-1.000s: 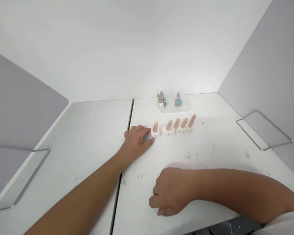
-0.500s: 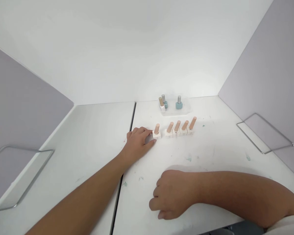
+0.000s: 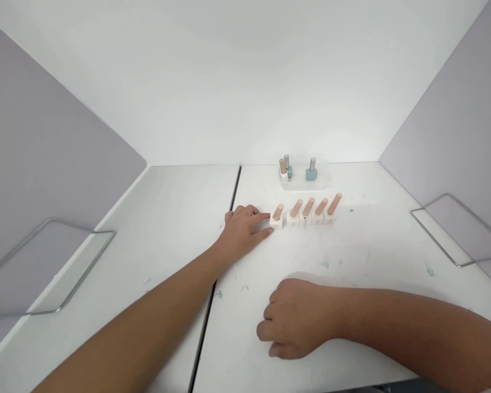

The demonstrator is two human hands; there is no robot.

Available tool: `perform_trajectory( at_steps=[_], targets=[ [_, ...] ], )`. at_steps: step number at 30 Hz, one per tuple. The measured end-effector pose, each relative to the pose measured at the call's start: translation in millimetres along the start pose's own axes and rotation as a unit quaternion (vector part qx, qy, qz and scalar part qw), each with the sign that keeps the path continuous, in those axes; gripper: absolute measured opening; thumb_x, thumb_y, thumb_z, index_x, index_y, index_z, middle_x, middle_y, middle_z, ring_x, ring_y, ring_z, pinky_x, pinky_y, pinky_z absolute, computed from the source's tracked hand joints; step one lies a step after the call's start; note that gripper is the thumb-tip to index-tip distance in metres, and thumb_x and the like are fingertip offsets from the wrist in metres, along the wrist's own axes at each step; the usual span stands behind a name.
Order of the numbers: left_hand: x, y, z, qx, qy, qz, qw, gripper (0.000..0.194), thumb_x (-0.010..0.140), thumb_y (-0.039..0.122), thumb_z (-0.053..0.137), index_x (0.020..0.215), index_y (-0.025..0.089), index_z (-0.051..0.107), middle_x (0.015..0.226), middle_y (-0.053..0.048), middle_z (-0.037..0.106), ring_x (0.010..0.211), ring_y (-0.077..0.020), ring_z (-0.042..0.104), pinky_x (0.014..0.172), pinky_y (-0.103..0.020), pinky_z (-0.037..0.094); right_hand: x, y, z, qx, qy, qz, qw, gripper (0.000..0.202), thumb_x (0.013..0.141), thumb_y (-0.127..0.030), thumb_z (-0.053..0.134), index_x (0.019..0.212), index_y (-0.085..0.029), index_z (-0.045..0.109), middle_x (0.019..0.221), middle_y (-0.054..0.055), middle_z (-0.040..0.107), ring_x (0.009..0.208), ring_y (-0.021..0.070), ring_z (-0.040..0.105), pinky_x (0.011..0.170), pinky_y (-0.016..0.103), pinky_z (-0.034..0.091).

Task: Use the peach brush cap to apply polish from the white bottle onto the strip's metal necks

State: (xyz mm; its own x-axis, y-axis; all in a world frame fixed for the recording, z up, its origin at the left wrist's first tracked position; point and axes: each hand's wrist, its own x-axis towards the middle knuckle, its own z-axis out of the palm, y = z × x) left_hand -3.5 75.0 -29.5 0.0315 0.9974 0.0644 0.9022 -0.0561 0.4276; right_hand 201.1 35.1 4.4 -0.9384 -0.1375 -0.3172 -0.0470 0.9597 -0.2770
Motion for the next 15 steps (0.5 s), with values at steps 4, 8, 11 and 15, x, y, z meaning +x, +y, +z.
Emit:
perform_trajectory(
  at_steps=[4, 8, 11, 15],
  targets=[
    [0.4, 0.8, 0.6, -0.008, 0.011, 0.003, 1.0, 0.03, 0.083, 0.049, 0.057, 0.107, 0.031, 0.066, 0.101, -0.005, 0.06, 0.104, -0.0286, 0.05, 0.099, -0.054, 0.031, -0.1, -0.6, 3.2, 0.006, 0.012, 0.001, 1.0, 0.03, 0.093, -0.041, 0.039, 0.097, -0.021, 0.06, 0.078, 0.0, 0.066, 0.065, 0.0162, 0.054, 0.052, 0.03, 0.027],
    [1.5, 1.2, 0.8, -0.023, 0.017, 0.016, 0.999, 0.022, 0.082, 0.047, 0.06, 0.086, 0.026, 0.066, 0.091, -0.004, 0.061, 0.098, -0.0263, 0.052, 0.095, -0.05, 0.036, 0.3, 0.2, 1.4, 0.01, -0.001, 0.01, 1.0, 0.03, 0.093, -0.04, 0.038, 0.098, -0.02, 0.059, 0.078, 0.0, 0.066, 0.065, 0.0159, 0.054, 0.053, 0.03, 0.027],
    [1.8, 1.1, 0.1, -0.032, 0.007, 0.047, 0.998, 0.023, 0.084, 0.043, 0.059, 0.074, 0.023, 0.063, 0.086, -0.003, 0.061, 0.092, -0.0232, 0.053, 0.092, -0.046, 0.039, 0.5, 2.5, -0.4, 0.016, -0.006, 0.012, 1.0, 0.03, 0.094, -0.04, 0.038, 0.099, -0.019, 0.059, 0.08, 0.001, 0.067, 0.067, 0.0158, 0.054, 0.053, 0.03, 0.027],
    [0.4, 1.8, -2.3, -0.041, -0.003, 0.087, 0.995, 0.017, 0.086, 0.033, 0.055, 0.08, 0.022, 0.066, 0.085, -0.004, 0.061, 0.088, -0.021, 0.052, 0.089, -0.043, 0.041, -0.7, 6.7, -2.2, 0.016, -0.003, 0.024, 1.0, 0.03, 0.094, -0.039, 0.037, 0.099, -0.019, 0.059, 0.081, 0.002, 0.067, 0.069, 0.0156, 0.054, 0.055, 0.03, 0.029]
  ],
)
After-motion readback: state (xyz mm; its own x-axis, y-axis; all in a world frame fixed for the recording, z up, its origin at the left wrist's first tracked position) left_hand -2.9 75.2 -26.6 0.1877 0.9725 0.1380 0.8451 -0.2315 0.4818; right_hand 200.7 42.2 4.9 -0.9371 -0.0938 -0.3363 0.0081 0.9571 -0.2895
